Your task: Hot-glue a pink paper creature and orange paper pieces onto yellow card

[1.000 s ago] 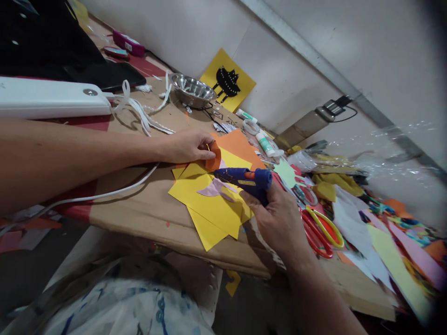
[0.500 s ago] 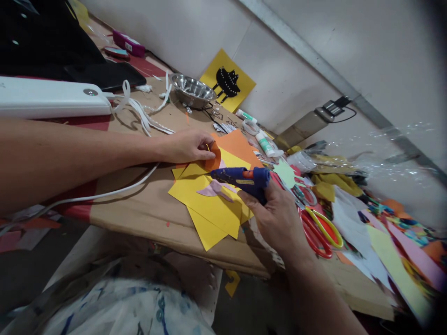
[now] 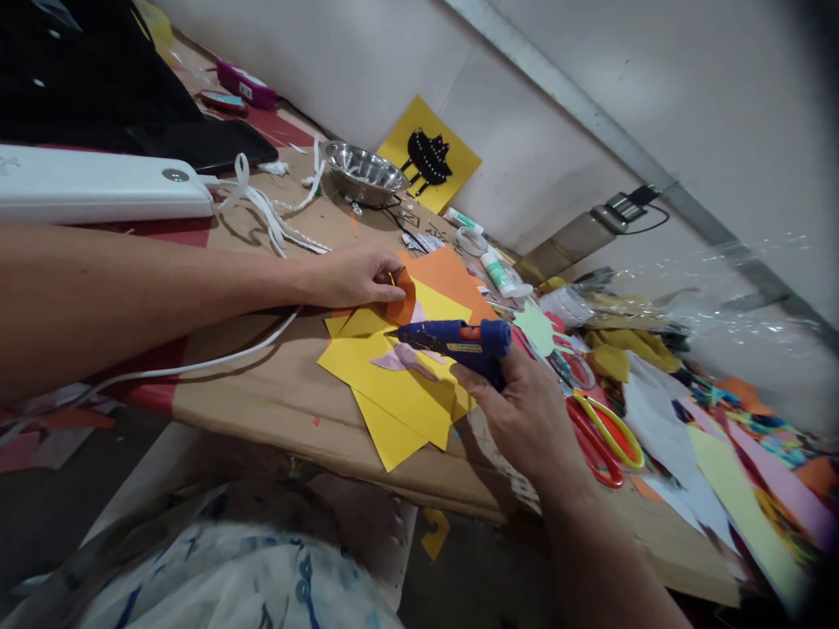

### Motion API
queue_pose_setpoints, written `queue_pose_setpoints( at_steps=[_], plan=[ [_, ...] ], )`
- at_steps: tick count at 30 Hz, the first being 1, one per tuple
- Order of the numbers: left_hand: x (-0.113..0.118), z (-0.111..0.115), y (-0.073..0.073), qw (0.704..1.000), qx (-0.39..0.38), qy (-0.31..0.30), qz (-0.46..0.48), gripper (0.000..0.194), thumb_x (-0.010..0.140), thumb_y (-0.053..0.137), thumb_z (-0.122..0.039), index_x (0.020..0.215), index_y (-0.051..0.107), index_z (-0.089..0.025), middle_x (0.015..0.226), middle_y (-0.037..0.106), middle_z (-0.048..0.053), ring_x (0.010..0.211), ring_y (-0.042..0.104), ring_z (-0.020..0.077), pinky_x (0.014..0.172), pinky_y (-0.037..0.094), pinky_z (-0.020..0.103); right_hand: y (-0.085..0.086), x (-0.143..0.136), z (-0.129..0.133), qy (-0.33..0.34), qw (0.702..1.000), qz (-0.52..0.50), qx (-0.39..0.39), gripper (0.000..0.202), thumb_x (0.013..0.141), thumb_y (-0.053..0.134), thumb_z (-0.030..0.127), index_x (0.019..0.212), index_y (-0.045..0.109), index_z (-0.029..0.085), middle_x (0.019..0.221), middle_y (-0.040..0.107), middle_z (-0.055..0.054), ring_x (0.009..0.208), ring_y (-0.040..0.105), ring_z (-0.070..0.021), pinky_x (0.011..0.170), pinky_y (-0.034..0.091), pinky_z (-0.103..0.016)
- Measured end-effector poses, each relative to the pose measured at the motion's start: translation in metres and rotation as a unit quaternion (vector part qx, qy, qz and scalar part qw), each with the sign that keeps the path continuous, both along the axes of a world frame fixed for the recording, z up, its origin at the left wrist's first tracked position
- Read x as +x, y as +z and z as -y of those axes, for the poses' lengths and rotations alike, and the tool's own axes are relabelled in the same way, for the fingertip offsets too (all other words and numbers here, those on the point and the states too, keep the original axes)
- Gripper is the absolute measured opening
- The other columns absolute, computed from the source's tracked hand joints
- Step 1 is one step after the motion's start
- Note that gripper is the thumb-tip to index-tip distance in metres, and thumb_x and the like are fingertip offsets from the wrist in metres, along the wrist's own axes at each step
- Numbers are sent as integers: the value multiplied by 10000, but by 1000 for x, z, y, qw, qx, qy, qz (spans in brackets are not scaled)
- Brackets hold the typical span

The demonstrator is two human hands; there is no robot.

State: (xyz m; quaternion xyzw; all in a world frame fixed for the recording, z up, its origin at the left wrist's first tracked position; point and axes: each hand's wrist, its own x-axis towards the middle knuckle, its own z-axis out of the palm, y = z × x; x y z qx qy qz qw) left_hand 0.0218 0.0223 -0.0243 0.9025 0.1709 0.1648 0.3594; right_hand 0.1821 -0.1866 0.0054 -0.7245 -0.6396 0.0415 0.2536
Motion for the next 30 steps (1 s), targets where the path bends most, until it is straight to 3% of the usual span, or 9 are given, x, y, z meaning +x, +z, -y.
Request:
queue_pose_setpoints(
  at_steps=[5,14,23,30],
  plan=[
    [-1,-2,-1,1000,11,-5,-4,260,868,557,-350,976,708,-169,885,730,25,784,629,143,727,449,242,-3,-2,-6,-25,999,21,15,262,867,582,352,1069,662,206,883,710,-64,756,596,-232,649,423,-347],
    [-1,1,3,1000,-6,-4,-9,239,867,563,-326,974,706,-166,900,737,22,806,632,140,733,442,233,0,-2,-4,-5,999,-48,-21,252,860,611,354,1070,655,223,886,718,-46,834,635,-245,748,475,-384],
    [-2,1,2,1000,-2,-6,-1,240,870,557,-327,958,705,-159,893,739,29,805,632,143,731,436,236,1,0,-3,-4,999,-39,-17,306,878,598,375,1140,652,226,1026,715,-70,914,638,-252,779,482,-394],
    [-3,2,2,1000,-1,-7,4,241,865,563,-327,950,708,-155,859,732,20,771,628,128,714,437,223,2,2,-3,-16,1000,-3,-2,282,870,589,383,1073,667,203,955,710,-75,828,637,-239,682,472,-346]
  ],
)
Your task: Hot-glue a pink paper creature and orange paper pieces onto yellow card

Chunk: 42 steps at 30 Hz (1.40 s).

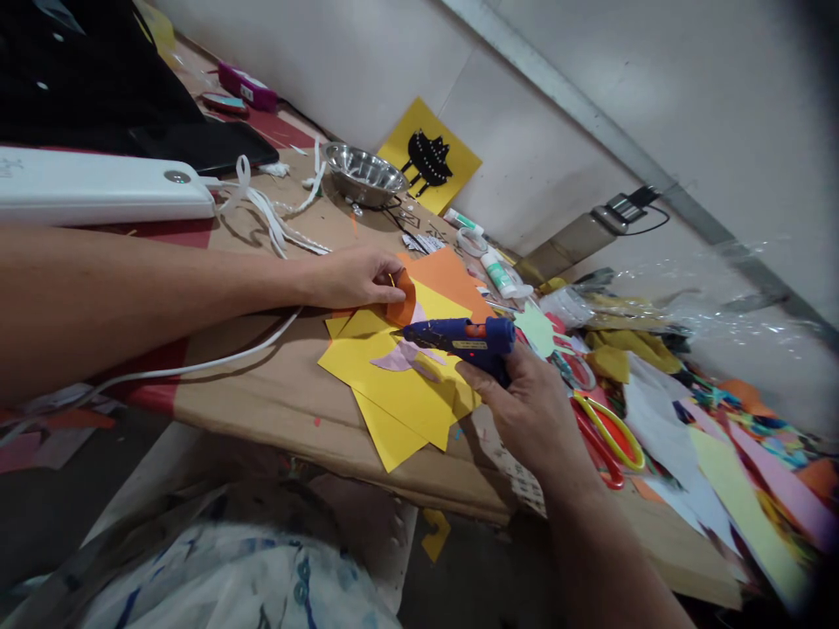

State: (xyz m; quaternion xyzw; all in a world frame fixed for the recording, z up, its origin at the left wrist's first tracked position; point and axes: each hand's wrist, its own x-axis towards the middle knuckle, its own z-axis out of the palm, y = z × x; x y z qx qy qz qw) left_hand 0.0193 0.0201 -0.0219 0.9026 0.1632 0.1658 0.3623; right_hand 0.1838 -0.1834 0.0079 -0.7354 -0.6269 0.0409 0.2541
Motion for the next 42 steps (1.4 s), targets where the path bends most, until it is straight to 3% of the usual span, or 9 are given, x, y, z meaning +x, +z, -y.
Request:
queue_pose_setpoints(
  at_steps=[25,35,42],
  plan=[
    [1,-2,-2,1000,24,5,-5,254,859,559,-341,960,704,-159,852,725,14,764,610,133,696,411,228,5,-1,7,6,1000,1,-18,287,855,603,399,1070,678,223,938,711,-60,813,637,-238,666,481,-337],
    [1,-4,-4,1000,-5,-5,2,246,854,569,-350,949,705,-168,872,740,23,756,624,133,678,430,226,4,-9,-3,17,1000,-9,-12,298,872,597,362,1139,660,246,1025,738,-63,900,659,-263,740,491,-379],
    [1,-5,-4,1000,-4,-15,6,243,862,570,-337,966,712,-170,853,738,25,743,632,132,687,431,231,0,-8,-9,-21,999,29,-3,300,875,572,387,1105,664,219,923,714,-79,819,623,-266,702,459,-391]
  ],
)
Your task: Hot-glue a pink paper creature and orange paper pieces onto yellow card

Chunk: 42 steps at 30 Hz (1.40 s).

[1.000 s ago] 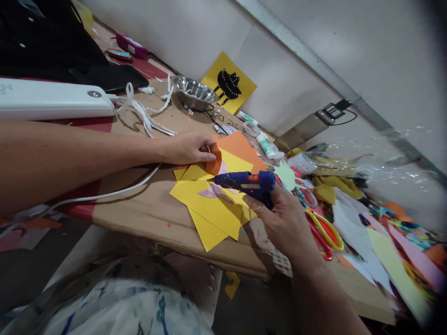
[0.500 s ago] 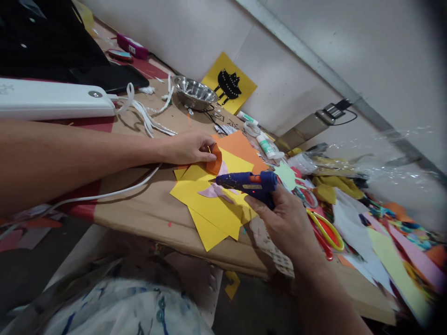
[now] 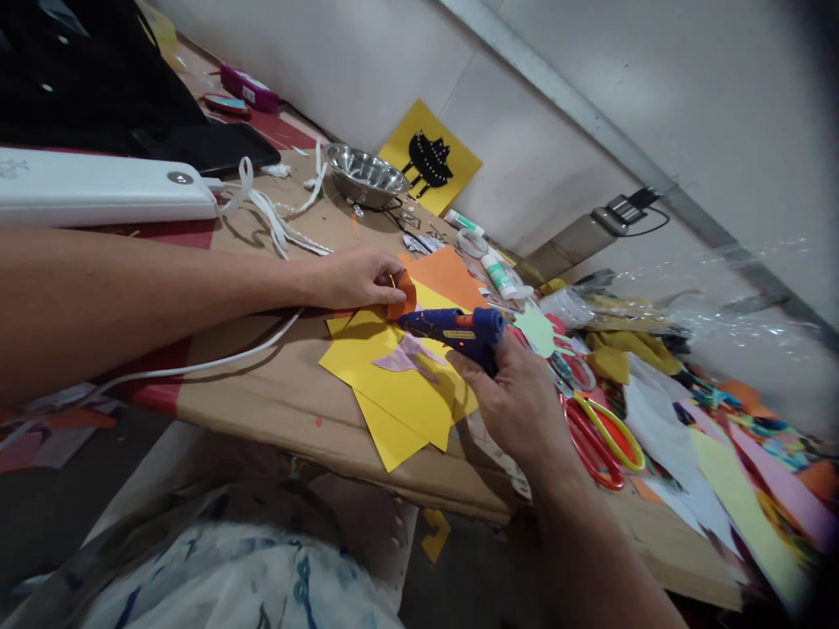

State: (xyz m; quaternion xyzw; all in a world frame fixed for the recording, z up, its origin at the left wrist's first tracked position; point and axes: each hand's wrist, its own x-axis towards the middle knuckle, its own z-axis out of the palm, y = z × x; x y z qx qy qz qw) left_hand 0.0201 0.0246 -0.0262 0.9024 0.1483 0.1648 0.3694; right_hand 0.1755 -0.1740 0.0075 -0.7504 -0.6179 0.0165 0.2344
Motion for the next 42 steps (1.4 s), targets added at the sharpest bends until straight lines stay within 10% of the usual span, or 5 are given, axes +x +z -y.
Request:
queue_pose_setpoints(
  at_steps=[42],
  plan=[
    [-2,6,7,1000,-10,18,-24,257,857,557,-344,961,702,-159,886,726,18,794,617,138,721,421,228,9,6,21,7,1000,-15,-22,328,852,603,413,1109,685,226,956,736,-65,814,644,-249,675,477,-345]
  ],
)
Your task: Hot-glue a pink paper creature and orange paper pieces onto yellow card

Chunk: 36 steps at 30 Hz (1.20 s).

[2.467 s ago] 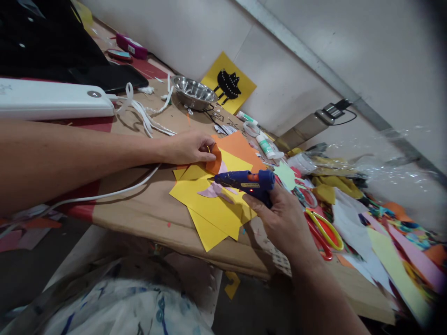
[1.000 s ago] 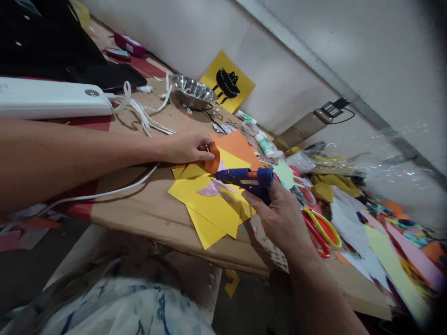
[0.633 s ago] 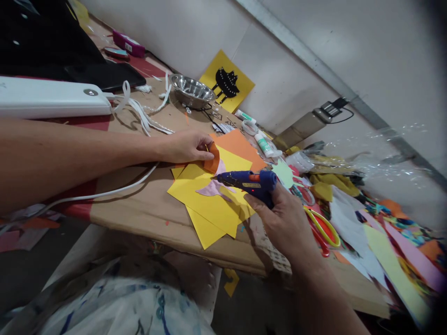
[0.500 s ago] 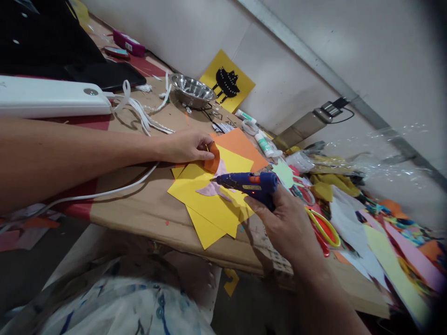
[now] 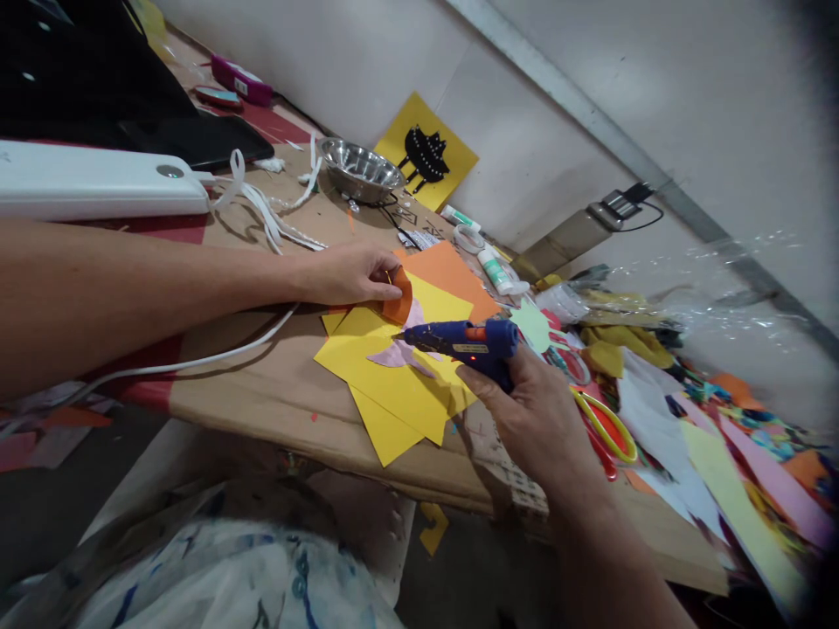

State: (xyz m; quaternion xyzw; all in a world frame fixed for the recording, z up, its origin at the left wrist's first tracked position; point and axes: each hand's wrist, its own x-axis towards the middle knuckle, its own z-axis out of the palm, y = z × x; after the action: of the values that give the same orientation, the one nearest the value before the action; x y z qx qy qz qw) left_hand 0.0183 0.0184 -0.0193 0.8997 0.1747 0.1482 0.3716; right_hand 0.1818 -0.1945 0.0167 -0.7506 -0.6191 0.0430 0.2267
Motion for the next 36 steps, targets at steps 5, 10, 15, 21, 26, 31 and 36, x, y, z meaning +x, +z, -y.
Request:
queue_pose_setpoints(
  at_steps=[5,10,15,21,26,31,36],
  plan=[
    [-1,-1,0,1000,6,-6,7,242,853,570,-338,945,704,-159,890,728,17,813,625,141,750,428,233,-2,-1,0,11,1000,-18,4,336,855,594,400,1123,675,214,986,734,-68,833,654,-244,669,492,-334],
    [-2,0,2,1000,-10,-11,-5,245,848,575,-331,950,707,-152,903,729,35,831,639,159,771,451,253,-2,0,0,-9,999,-37,7,366,854,580,410,1136,653,188,898,731,-66,706,630,-213,603,478,-320],
    [-2,0,2,999,-32,-11,-6,247,846,577,-330,962,697,-147,922,734,32,848,652,156,787,464,252,-1,1,0,-26,999,-40,19,377,845,578,447,1088,665,172,757,695,-46,584,569,-180,537,447,-303],
    [0,-3,-2,996,-77,-33,24,222,817,601,-317,929,685,-144,933,745,46,856,676,172,779,489,270,-4,3,0,-35,999,-38,5,403,851,577,463,1126,640,174,662,654,-20,510,508,-165,477,398,-290],
    [0,-2,-5,985,-148,-72,44,184,796,620,-276,924,671,-154,951,756,48,886,691,171,793,505,274,-4,3,-1,-34,998,-59,11,393,838,581,474,1067,663,164,699,674,-49,545,541,-177,495,416,-299],
    [-2,0,-5,983,-148,-92,55,163,779,652,-274,884,673,-149,939,754,55,842,688,156,758,503,256,-6,5,1,-52,991,-124,0,359,821,599,486,955,655,158,783,702,-74,558,549,-166,496,427,-297],
    [-4,2,-1,994,-69,-86,24,172,777,665,-303,851,677,-149,877,745,41,788,669,141,701,477,233,-9,12,5,-34,973,-229,8,335,795,647,495,881,619,172,728,685,-51,510,518,-135,474,433,-278]
  ],
)
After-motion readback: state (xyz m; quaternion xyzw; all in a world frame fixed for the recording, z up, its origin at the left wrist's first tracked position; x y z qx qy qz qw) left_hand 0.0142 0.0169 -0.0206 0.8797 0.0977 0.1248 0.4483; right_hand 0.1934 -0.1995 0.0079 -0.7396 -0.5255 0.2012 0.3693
